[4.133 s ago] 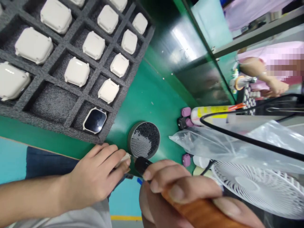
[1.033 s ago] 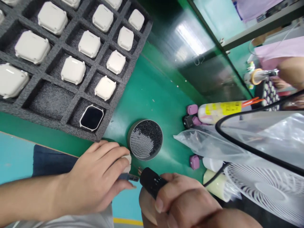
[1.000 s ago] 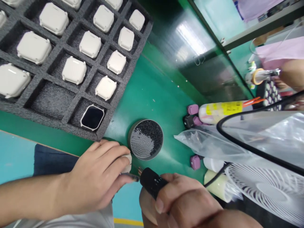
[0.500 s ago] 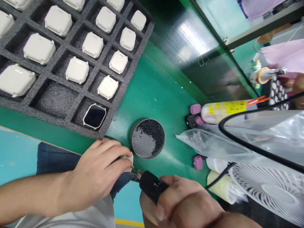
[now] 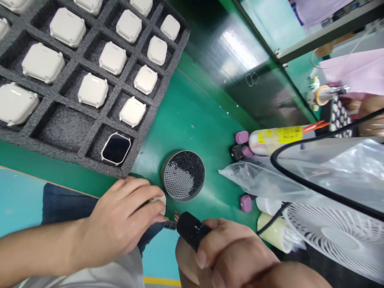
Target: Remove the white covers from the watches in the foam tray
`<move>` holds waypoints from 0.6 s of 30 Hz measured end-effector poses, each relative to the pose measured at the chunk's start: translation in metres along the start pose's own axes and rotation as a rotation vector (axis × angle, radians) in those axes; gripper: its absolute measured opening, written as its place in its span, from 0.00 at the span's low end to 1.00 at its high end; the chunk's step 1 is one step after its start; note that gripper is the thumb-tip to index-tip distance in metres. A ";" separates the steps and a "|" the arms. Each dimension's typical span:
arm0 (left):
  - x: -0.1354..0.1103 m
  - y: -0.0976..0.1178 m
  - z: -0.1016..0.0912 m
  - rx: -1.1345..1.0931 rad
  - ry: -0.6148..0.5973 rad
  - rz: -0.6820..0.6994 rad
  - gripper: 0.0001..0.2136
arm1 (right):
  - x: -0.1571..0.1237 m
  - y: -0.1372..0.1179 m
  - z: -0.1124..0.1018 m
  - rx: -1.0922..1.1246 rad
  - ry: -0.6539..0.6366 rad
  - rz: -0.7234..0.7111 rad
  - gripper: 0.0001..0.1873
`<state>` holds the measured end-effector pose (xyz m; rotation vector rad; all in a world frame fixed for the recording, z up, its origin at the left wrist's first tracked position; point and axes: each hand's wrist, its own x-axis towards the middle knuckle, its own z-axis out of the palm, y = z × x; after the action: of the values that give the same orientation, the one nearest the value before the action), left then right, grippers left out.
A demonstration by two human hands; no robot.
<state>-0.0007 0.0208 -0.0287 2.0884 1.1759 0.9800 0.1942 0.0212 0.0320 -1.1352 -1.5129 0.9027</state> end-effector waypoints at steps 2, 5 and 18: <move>-0.004 -0.002 0.001 0.052 -0.042 0.052 0.12 | 0.004 0.000 -0.002 -0.067 -0.018 0.052 0.23; -0.010 -0.006 0.003 0.107 -0.065 0.114 0.17 | 0.007 0.000 -0.006 -0.076 -0.033 0.073 0.24; -0.013 -0.009 0.005 0.173 -0.074 0.147 0.17 | 0.004 0.013 0.011 0.193 -0.005 -0.103 0.10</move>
<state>-0.0055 0.0130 -0.0425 2.3554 1.1180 0.8837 0.1858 0.0288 0.0183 -0.9088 -1.4407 0.9593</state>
